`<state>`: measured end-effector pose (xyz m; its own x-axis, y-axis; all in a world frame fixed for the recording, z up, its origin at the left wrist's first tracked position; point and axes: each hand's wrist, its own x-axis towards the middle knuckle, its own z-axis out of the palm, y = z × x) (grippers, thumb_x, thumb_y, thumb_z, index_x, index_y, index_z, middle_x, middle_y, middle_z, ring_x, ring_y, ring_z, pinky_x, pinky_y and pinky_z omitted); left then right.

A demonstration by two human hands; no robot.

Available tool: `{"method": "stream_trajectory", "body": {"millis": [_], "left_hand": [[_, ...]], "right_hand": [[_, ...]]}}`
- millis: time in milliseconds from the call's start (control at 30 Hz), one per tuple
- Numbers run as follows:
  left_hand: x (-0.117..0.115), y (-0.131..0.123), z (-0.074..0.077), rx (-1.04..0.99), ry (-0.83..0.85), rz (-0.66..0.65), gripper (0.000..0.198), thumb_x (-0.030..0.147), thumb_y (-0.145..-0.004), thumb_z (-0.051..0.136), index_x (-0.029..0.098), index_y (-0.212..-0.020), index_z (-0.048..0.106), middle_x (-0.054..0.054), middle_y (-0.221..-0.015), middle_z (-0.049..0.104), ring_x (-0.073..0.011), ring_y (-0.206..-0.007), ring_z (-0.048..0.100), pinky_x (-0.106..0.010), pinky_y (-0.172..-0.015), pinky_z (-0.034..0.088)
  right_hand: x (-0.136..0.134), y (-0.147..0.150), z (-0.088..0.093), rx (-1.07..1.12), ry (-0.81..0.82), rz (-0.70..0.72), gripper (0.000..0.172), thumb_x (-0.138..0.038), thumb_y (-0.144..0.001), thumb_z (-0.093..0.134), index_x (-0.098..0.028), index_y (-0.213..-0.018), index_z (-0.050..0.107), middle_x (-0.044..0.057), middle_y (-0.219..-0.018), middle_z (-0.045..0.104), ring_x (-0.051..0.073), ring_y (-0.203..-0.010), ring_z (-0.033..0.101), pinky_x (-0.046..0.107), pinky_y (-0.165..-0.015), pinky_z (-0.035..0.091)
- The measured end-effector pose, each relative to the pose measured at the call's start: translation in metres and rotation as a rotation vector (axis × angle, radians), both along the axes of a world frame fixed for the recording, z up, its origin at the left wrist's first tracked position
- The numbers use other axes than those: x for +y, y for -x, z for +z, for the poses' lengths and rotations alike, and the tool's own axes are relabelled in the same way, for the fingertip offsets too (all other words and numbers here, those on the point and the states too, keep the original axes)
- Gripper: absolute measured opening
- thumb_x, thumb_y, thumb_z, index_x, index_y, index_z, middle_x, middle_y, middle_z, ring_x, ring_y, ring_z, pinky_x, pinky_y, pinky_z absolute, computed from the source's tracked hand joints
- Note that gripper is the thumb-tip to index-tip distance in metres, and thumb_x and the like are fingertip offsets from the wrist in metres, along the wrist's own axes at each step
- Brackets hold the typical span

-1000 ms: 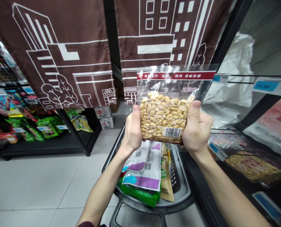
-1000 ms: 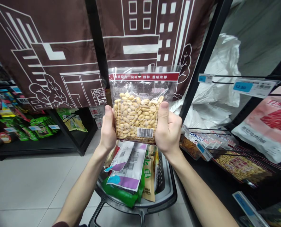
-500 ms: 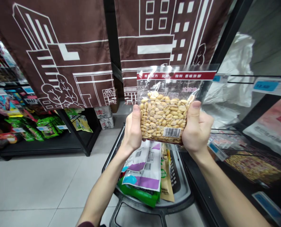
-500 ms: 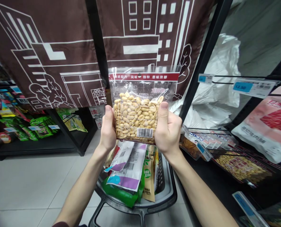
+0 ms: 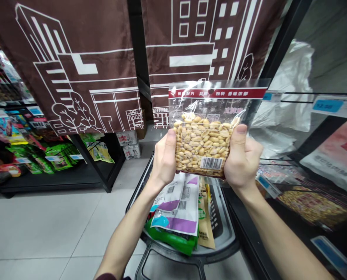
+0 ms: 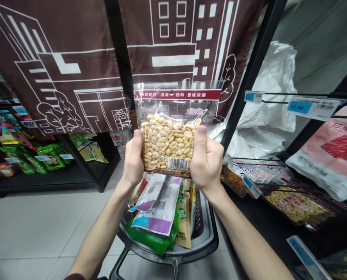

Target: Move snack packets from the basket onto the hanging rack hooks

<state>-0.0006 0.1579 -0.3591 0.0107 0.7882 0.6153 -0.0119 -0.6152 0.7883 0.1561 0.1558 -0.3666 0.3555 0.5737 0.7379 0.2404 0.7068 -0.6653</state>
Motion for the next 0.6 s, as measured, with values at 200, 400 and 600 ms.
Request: {"method": "stream_trajectory", "body": {"millis": [200, 400, 600], "left_hand": [[-0.0012, 0.0004, 0.0021, 0.036, -0.038, 0.045, 0.056, 0.059, -0.098, 0.031, 0.017, -0.103, 0.067, -0.009, -0.104, 0.072, -0.03, -0.106, 0.062, -0.043, -0.09, 0.051], [-0.0009, -0.0001, 0.0012, 0.042, -0.105, 0.122, 0.05, 0.057, -0.099, 0.031, 0.019, -0.095, 0.063, -0.007, -0.098, 0.068, -0.0252, -0.094, 0.062, -0.038, -0.084, 0.049], [0.0003, 0.0001, 0.0008, 0.114, -0.183, 0.23, 0.046, 0.055, -0.1, 0.028, 0.02, -0.096, 0.057, -0.005, -0.094, 0.064, -0.0203, -0.085, 0.059, -0.033, -0.078, 0.046]], "right_hand": [[0.0011, 0.0004, -0.0026, 0.006, 0.014, 0.0, 0.055, -0.062, -0.092, 0.045, -0.027, -0.051, 0.053, 0.002, -0.045, 0.047, 0.02, -0.046, 0.049, 0.036, -0.043, 0.033], [0.0033, 0.0013, -0.0045, 0.017, 0.02, 0.013, 0.054, -0.061, -0.093, 0.045, -0.025, -0.054, 0.057, 0.003, -0.047, 0.051, 0.019, -0.046, 0.05, 0.036, -0.044, 0.035], [0.003, 0.0034, -0.0048, 0.005, -0.006, 0.006, 0.055, -0.059, -0.095, 0.041, -0.022, -0.06, 0.062, 0.001, -0.05, 0.054, 0.017, -0.05, 0.055, 0.033, -0.046, 0.041]]}}
